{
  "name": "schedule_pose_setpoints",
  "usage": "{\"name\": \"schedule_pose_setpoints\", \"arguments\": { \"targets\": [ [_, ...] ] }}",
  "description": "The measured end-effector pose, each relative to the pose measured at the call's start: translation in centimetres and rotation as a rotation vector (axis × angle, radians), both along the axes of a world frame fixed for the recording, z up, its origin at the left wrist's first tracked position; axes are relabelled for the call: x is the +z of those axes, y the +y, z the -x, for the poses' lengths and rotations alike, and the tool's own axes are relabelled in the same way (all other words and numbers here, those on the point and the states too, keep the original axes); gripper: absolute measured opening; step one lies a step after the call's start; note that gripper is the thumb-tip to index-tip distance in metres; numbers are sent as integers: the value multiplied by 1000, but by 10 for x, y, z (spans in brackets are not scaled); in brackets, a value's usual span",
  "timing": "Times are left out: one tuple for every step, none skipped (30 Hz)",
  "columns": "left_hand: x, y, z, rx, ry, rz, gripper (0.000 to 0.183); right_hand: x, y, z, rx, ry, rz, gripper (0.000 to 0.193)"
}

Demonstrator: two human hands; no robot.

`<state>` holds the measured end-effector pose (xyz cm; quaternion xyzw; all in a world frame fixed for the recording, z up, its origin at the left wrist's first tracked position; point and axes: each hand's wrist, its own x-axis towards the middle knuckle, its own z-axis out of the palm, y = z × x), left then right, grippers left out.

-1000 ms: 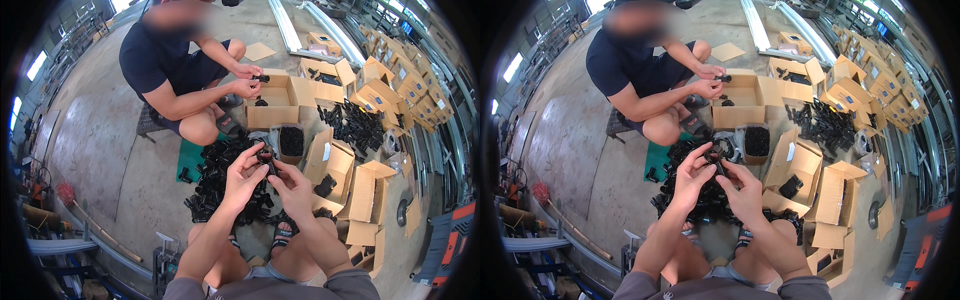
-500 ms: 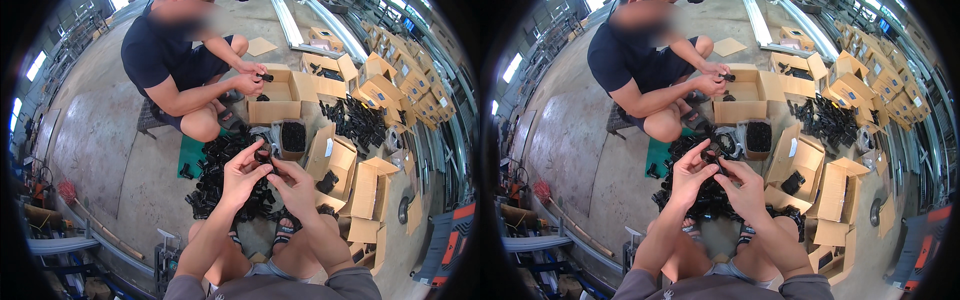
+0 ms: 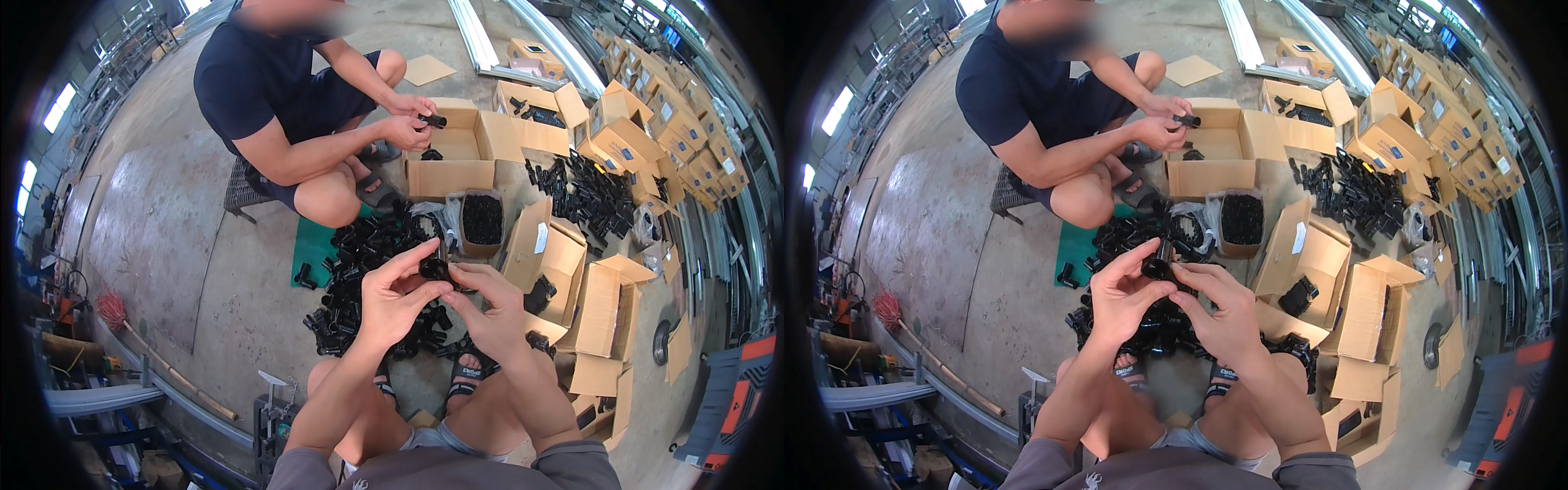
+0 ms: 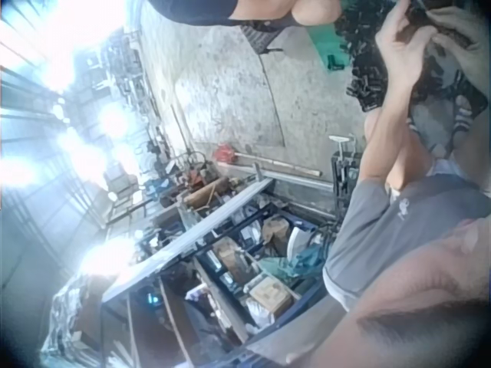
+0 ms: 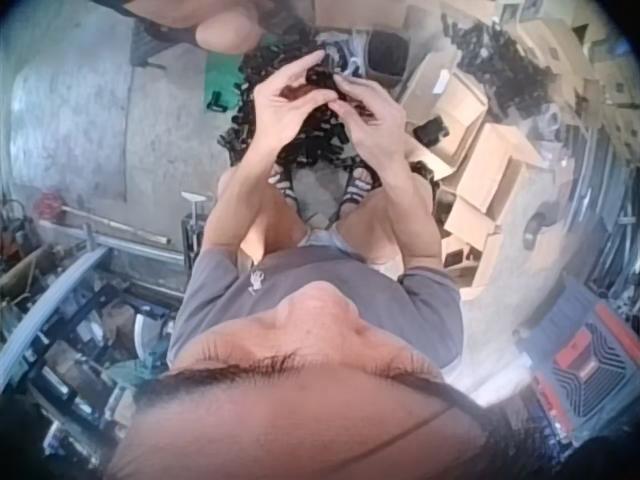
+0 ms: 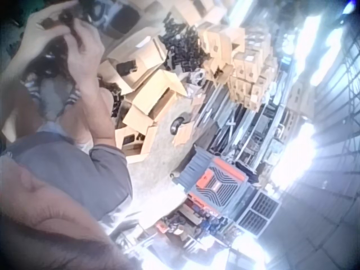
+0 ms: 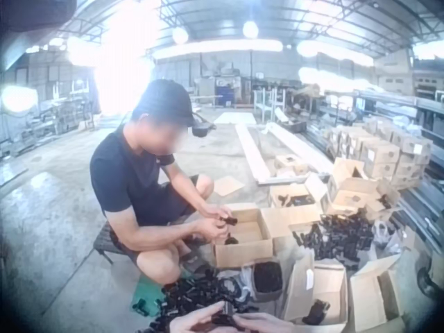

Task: The person picks up black plastic components from several cardboard boxes on the floor by hand, turns them over to check them, and places them into other boxes or a pile on the ground.

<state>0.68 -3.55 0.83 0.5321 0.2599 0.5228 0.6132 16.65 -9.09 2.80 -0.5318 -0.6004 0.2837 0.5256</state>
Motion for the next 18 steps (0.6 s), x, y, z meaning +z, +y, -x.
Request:
{"name": "schedule_pose_setpoints", "arguments": {
  "targets": [
    [0,1,0,0,-2,-3,60,1,0,-1,10,-22,-10,33],
    [0,2,0,-11,-20,10,61,2,1,-2,19,-44,-19,34],
    [-1,4,1,-20,-39,21,61,2,1,-2,30,-65,-30,35],
    [-1,4,1,-30,-57,32,62,2,2,-3,37,-73,-35,36],
    [-1,5,1,-34,-62,55,63,2,2,-4,43,-81,-41,36],
    [-1,5,1,-37,-67,78,64,2,3,-4,51,-88,-47,37],
    [-2,5,1,-40,-72,101,66,2,3,-5,52,-109,-66,37],
    [-1,4,1,-41,-72,93,66,3,3,-6,53,-130,-86,37],
    [0,4,0,-42,-73,85,67,4,3,-7,54,-153,-106,37],
    [1,3,0,-44,-74,77,68,5,2,-6,45,-176,-112,37],
    [-1,4,1,-51,-59,59,70,6,1,-5,35,-198,-117,38],
    [-4,5,3,-58,-45,44,72,6,0,-4,27,-221,-120,38],
    [-6,6,5,-65,-30,28,74,7,0,-5,24,-236,-136,38],
    [-6,5,6,-56,14,7,74,7,1,-5,22,-250,-151,38],
    [-5,5,7,-48,58,-15,73,7,1,-5,18,-265,-168,38],
    [-5,5,8,-41,102,-37,73,8,0,-5,15,-293,-175,38],
    [-4,5,8,-26,116,-59,70,8,-2,-5,12,-321,-182,39],
    [-3,4,8,-9,132,-81,66,9,-2,-4,12,-348,-191,39]
  ]
}}
